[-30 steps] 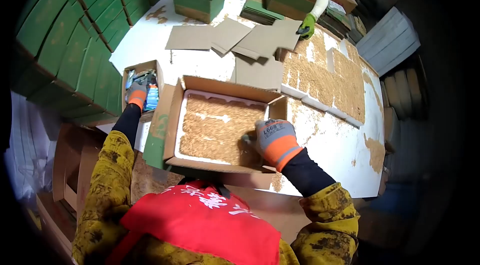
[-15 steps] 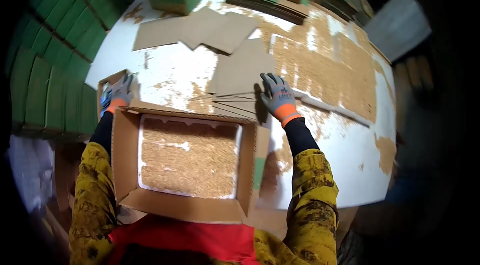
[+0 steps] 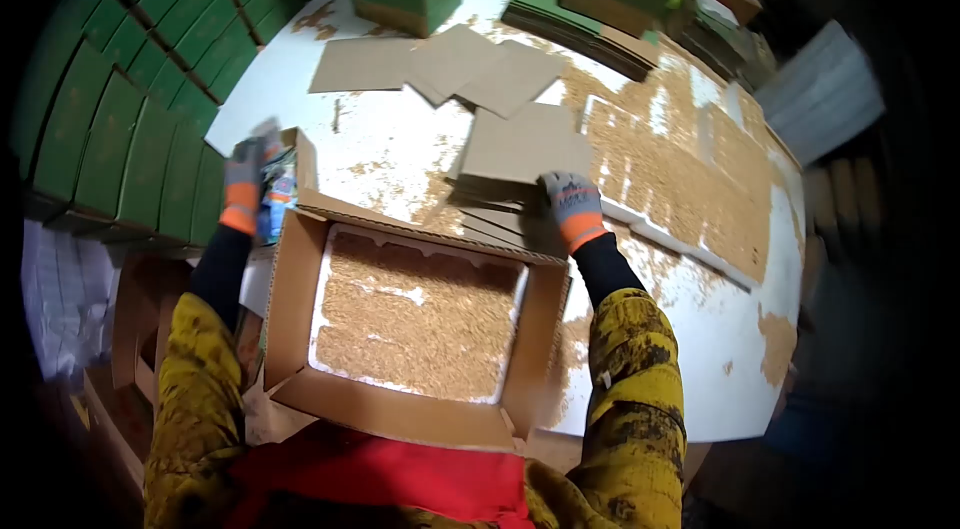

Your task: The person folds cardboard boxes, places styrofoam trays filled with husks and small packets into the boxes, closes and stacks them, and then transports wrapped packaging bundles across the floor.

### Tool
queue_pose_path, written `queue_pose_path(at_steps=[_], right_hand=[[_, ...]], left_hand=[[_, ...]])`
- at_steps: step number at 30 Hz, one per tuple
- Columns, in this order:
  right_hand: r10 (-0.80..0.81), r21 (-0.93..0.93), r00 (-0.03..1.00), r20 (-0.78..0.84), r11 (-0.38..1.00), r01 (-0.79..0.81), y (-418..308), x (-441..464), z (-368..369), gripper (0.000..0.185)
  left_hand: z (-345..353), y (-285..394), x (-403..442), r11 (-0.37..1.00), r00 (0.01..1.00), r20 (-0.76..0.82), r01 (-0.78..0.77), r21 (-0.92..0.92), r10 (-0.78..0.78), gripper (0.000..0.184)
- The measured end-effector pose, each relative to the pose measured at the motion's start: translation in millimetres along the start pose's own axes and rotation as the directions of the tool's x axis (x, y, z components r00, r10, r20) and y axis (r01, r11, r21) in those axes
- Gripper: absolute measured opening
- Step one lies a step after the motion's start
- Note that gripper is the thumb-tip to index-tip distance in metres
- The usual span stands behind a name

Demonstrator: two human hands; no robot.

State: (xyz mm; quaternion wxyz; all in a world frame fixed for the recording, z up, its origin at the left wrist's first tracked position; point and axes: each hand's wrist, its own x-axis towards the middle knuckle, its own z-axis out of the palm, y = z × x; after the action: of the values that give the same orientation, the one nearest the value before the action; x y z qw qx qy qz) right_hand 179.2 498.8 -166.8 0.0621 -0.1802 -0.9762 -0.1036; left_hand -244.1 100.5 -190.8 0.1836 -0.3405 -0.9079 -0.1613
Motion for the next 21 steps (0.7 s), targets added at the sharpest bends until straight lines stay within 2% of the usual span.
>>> queue_pose_path(at_steps=[1, 2, 3, 4, 5, 6, 7, 8, 9, 10, 11, 13, 15, 16, 17, 18, 19, 20, 21], right_hand=[[0.176, 0.108, 0.983, -0.05, 0.98, -0.17, -8, -2, -46, 0.019], [0.279, 0.356, 0.954, -0.105, 0.907, -0.226, -2, -5, -55, 0.015], [0.388, 0.585, 0.911, -0.137, 0.774, -0.242, 4, -8, -65, 0.013], [0.417, 0.697, 0.902, -0.114, 0.68, -0.226, 6, -12, -86, 0.017], [0.426, 0.678, 0.9, 0.087, 0.637, -0.367, 4, -18, -106, 0.024], [0.386, 0.634, 0.887, 0.254, 0.626, -0.454, 6, -22, -108, 0.026], [0.34, 0.58, 0.845, 0.412, 0.618, -0.531, 10, -26, -104, 0.029], [0.323, 0.569, 0.85, 0.417, 0.636, -0.521, 9, -32, -103, 0.034], [0.416, 0.661, 0.874, 0.252, 0.586, -0.469, 18, -37, -81, 0.028], [0.499, 0.822, 0.86, 0.105, 0.443, -0.357, 14, -38, -96, 0.025], [0.589, 0.933, 0.808, -0.016, 0.299, -0.2, 5, -40, -122, 0.023], [0.751, 0.98, 0.636, -0.18, 0.192, 0.05, -14, -54, -178, 0.02], [0.854, 0.957, 0.435, -0.287, 0.235, 0.171, -29, -88, -226, 0.025], [0.863, 0.975, 0.456, -0.216, 0.165, 0.148, -52, -104, -269, 0.027], [0.867, 0.987, 0.476, -0.145, 0.095, 0.128, -77, -119, -299, 0.03], [0.843, 0.985, 0.511, -0.169, 0.138, 0.1, -90, -133, -301, 0.036], [0.817, 0.981, 0.544, -0.188, 0.178, 0.071, -104, -146, -302, 0.043], [0.808, 0.981, 0.576, -0.125, 0.187, -0.049, -135, -151, -318, 0.052], [0.783, 0.977, 0.616, -0.085, 0.186, -0.102, -158, -155, -313, 0.058]], left_hand=[[-28, 5, 3, 0.997, 0.992, -0.109, -0.056, 0.061, 0.062, 0.027], [-83, 39, 7, 0.878, 0.981, -0.151, 0.036, -0.477, -0.122, 0.028], [-155, 100, 9, 0.314, 0.956, -0.002, 0.095, -0.945, -0.294, 0.026], [-191, 116, 5, 0.215, 0.949, 0.046, 0.118, -0.97, -0.311, 0.027], [-236, 146, -8, 0.523, 0.979, -0.181, -0.108, -0.846, -0.091, 0.026], [-272, 181, -18, 0.383, 0.97, -0.228, -0.242, -0.891, 0.082, 0.027], [-282, 191, -34, 0.434, 0.896, -0.366, -0.443, -0.785, 0.253, 0.031], [-307, 219, -35, 0.422, 0.695, -0.405, -0.698, -0.579, 0.594, 0.03], [-316, 241, -48, 0.456, 0.599, -0.17, -0.737, -0.499, 0.782, 0.027], [-301, 248, -68, 0.464, 0.476, 0.067, -0.803, -0.373, 0.877, 0.027], [-275, 242, -93, 0.445, 0.363, 0.262, -0.79, -0.422, 0.894, 0.045], [-269, 228, -108, 0.514, 0.282, 0.523, -0.772, -0.374, 0.804, 0.058], [-279, 219, -105, 0.547, 0.434, 0.364, -0.778, -0.309, 0.824, 0.06], [-305, 219, -99, 0.6, 0.499, 0.343, -0.724, -0.339, 0.796, 0.06], [-303, 213, -103, 0.668, 0.663, 0.173, -0.632, -0.392, 0.729, 0.059], [-296, 204, -109, 0.709, 0.796, 0.01, -0.534, -0.46, 0.606, 0.059], [-288, 198, -116, 0.72, 0.889, -0.135, -0.436, -0.54, 0.438, 0.059], [-280, 197, -122, 0.636, 0.956, -0.05, -0.231, -0.736, 0.289, 0.06], [-264, 196, -127, 0.494, 0.982, 0.0, -0.095, -0.864, 0.19, 0.055]])
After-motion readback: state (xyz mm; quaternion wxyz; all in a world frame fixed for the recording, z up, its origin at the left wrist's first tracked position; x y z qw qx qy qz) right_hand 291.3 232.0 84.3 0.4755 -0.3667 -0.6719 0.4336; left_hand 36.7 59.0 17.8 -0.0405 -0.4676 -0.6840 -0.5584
